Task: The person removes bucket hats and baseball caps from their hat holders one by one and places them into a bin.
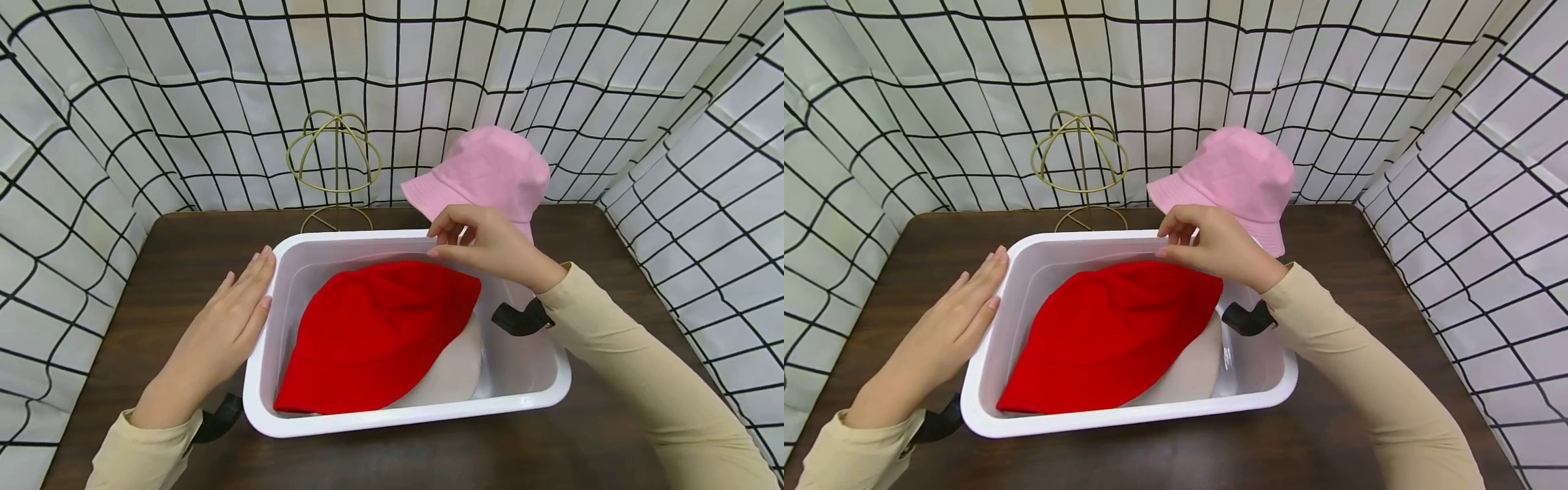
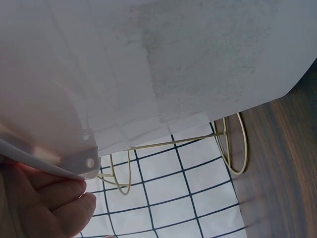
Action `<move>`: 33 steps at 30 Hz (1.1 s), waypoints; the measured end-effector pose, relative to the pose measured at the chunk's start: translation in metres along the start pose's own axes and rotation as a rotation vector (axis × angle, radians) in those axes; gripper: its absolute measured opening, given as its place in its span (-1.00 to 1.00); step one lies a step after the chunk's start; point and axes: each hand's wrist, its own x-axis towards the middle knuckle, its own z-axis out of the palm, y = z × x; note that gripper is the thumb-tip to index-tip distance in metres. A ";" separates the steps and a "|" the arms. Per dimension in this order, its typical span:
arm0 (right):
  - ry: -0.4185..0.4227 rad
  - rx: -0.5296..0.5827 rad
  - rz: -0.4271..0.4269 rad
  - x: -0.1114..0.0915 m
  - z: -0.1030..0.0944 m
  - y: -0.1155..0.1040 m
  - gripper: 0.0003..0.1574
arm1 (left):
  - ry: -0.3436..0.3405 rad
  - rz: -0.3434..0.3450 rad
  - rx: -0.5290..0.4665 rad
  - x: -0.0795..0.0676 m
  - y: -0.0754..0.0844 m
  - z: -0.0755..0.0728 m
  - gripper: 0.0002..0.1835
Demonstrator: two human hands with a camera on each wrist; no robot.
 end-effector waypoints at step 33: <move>0.439 -0.105 0.238 -0.001 -0.057 0.057 -0.73 | 0.021 0.006 -0.001 -0.002 -0.001 0.000 -0.39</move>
